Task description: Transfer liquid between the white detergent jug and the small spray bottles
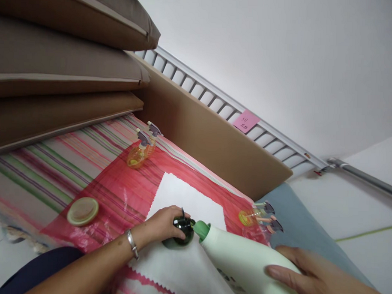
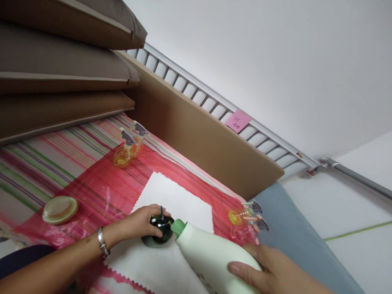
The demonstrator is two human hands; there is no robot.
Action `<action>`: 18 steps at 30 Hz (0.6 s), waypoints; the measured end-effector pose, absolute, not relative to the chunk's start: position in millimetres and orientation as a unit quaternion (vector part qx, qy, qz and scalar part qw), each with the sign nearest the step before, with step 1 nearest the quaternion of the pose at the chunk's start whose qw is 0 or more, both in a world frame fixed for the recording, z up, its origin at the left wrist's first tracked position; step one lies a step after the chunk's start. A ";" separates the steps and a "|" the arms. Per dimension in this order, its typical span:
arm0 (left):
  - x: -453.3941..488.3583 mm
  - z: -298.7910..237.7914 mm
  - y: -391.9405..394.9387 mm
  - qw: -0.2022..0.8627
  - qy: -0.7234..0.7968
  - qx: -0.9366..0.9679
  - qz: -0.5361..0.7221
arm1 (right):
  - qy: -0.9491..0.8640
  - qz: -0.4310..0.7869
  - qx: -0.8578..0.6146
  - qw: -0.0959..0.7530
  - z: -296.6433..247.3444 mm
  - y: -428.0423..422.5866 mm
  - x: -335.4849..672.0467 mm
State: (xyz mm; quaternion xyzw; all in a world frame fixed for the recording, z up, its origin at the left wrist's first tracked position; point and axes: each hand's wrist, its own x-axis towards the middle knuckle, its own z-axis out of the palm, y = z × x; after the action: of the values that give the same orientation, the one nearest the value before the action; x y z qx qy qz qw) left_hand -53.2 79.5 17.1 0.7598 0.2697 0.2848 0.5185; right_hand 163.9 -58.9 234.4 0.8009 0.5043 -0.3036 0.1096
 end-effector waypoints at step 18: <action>-51.9 14.4 80.1 0.516 0.265 0.763 0.286 | 0.504 -0.311 0.797 0.119 234.7 -58.3 165.0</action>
State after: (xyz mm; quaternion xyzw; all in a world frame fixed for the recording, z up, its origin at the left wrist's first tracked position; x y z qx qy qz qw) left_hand -51.9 80.1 14.4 0.7626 0.2647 0.2860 0.5163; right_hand 165.0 -58.3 234.7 0.7969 0.5039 -0.3112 0.1190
